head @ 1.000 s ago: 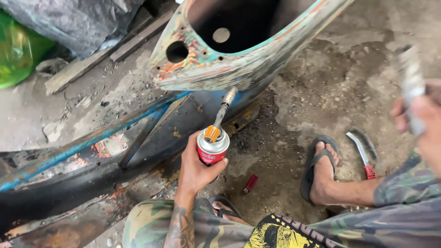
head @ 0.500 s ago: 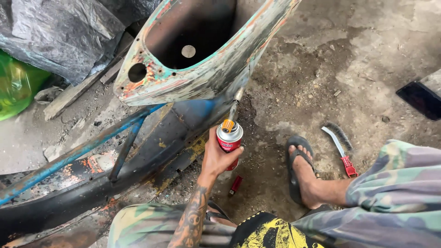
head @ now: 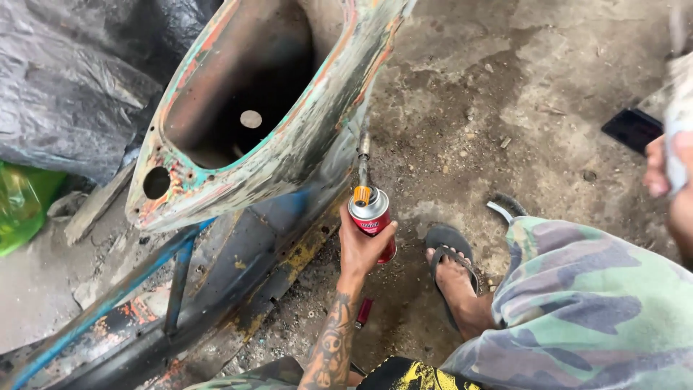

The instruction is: Using a blowtorch to heat and a scraper to remove paint or residue from a motorcycle body part

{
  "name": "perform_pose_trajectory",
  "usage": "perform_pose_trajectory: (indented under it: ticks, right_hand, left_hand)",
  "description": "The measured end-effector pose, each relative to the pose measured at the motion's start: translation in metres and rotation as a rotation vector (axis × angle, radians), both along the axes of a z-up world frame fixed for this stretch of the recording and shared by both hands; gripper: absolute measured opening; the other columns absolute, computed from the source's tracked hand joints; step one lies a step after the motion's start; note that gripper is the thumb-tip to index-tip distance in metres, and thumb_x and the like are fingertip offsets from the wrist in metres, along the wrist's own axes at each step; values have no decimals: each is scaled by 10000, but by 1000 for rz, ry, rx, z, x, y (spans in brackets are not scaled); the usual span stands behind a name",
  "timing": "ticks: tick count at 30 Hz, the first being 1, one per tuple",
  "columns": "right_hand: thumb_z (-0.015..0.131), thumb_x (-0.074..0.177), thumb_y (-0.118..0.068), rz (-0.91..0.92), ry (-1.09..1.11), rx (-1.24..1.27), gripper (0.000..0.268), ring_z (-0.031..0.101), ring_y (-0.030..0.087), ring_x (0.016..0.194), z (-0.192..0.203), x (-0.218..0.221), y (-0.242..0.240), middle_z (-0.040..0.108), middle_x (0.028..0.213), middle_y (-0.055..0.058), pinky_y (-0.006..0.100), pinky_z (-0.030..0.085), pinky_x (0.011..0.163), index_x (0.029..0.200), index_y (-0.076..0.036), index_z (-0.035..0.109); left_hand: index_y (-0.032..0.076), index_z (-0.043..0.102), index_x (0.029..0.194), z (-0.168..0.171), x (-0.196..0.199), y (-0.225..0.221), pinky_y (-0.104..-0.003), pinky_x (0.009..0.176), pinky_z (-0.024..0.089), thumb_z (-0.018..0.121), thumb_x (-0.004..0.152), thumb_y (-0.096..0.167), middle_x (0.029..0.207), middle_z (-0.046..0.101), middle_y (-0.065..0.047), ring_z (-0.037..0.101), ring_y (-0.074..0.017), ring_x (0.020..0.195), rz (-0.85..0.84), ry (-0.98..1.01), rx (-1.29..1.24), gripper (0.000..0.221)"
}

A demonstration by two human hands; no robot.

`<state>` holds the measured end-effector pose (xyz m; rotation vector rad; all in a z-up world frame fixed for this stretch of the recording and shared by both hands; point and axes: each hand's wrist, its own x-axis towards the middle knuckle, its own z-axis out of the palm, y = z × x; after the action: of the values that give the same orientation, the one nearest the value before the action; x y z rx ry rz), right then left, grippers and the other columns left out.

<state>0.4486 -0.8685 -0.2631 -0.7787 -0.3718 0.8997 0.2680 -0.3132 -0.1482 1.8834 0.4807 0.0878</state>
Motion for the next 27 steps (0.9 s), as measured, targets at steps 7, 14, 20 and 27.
perform_pose_trajectory:
  ticks: [7,14,20,27]
  right_hand:
    - [445,1205,-112,-1216,-281,-712,159,358,165,551,128,-141,155,490,893,172,282,290,506,1337,-53,379]
    - [540,1055,-85,-1241,-61,-631,213,443,161,584,60,-118,177,559,869,156,253,353,469,1255,-40,483]
    - [500,999,-77,-1090,-163,-617,245,379,123,507,49,-56,230,541,768,112,264,303,481,1228,10,497]
    - [490,1032,-51,-1010,-240,-680,200,453,128,550,34,1,276,589,789,93,253,374,489,1212,17,544]
  left_hand:
    - [74,382,1453,14,20,-24,-451,1071,528,865,670,432,1409,578,-181,618,-284,1257,-34,-15,-48,987]
    - [73,383,1471,15,62,-35,-421,1085,501,879,682,398,1390,598,-170,608,-273,1264,-61,-20,-1,987]
    - [20,442,1420,2,116,-47,-396,1020,538,898,660,436,1356,636,-191,642,-274,1237,-95,-88,118,980]
    - [9,457,1413,-19,151,-57,-355,947,608,941,588,335,1288,684,-168,703,-232,1119,-5,-53,73,1011]
